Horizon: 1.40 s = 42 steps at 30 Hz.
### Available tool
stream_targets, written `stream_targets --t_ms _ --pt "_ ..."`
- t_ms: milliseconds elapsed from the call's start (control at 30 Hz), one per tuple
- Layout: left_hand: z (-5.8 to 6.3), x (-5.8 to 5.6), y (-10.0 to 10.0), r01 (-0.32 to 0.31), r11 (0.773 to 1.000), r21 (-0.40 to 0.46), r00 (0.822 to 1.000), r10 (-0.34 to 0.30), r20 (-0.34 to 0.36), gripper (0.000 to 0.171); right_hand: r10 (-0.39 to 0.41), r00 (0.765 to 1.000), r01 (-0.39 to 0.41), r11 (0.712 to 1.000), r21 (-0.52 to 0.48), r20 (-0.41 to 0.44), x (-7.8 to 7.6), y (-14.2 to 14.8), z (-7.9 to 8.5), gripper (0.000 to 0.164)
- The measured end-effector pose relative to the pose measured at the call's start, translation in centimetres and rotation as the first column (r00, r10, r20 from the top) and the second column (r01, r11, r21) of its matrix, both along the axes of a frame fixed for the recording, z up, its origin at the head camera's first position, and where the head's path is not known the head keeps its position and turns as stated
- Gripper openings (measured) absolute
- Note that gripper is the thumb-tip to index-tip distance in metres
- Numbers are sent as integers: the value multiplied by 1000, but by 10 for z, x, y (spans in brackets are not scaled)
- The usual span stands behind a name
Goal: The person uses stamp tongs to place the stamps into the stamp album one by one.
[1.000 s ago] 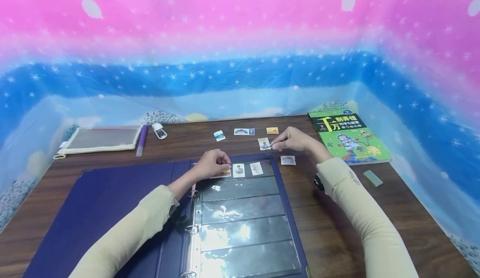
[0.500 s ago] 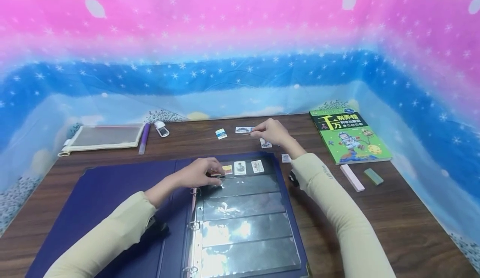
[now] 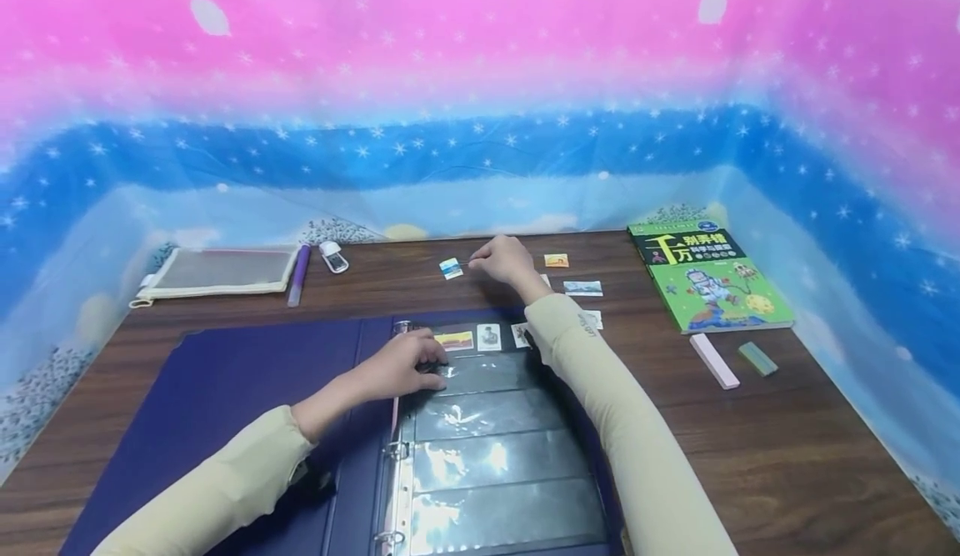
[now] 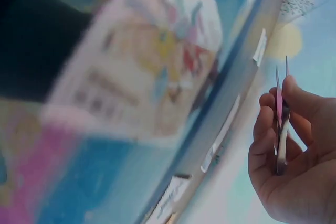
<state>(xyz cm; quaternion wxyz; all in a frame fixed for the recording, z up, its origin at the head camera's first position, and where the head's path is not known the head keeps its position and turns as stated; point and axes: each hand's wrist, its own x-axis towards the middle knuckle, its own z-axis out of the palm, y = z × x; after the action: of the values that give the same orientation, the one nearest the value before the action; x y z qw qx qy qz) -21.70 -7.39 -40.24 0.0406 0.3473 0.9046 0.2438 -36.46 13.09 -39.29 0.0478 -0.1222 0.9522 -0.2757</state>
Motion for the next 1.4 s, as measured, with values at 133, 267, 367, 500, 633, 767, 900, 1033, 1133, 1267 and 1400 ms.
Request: stream_targets --t_ms 133,267,367,500,633,767,900,1033,1133,1267,1400 --pt "-4 -5 0 -8 999 53 997 3 80 24 -40 999 40 999 12 3 -4 -3 -3 29" --pt "-6 -9 0 -9 997 83 991 -2 133 23 -72 997 73 997 39 -16 -10 -5 -3 29" --pt "-7 -10 0 9 996 88 991 -21 133 21 -96 995 97 993 60 -14 -12 -6 -4 29" --pt "-7 -10 0 6 997 74 989 -17 150 21 -119 993 117 991 66 21 -14 -7 -5 28" --pt "-8 -11 -1 6 998 70 988 -17 155 22 -112 993 109 991 81 27 -16 -10 -7 27" --pt "-9 -11 -2 18 996 82 988 -31 154 24 -89 996 87 988 128 9 -17 -15 -8 26" --pt "-9 -10 -3 17 995 95 987 -32 154 21 -78 997 82 977 196 -30 -18 -21 -7 24" --pt "-9 -9 -3 12 993 115 986 -31 167 18 -89 994 101 969 227 -63 -18 -25 -6 21" --pt "-9 -7 -3 3 992 129 984 -26 177 17 -89 993 103 969 222 -72 -18 -27 -5 21" --pt "-8 -5 -1 -1 991 132 989 -18 145 14 -89 993 102 978 183 -78 -17 -26 -2 23" --pt "-9 -2 0 3 992 124 997 -13 76 8 -124 990 129 988 90 -62 -14 -28 5 23"
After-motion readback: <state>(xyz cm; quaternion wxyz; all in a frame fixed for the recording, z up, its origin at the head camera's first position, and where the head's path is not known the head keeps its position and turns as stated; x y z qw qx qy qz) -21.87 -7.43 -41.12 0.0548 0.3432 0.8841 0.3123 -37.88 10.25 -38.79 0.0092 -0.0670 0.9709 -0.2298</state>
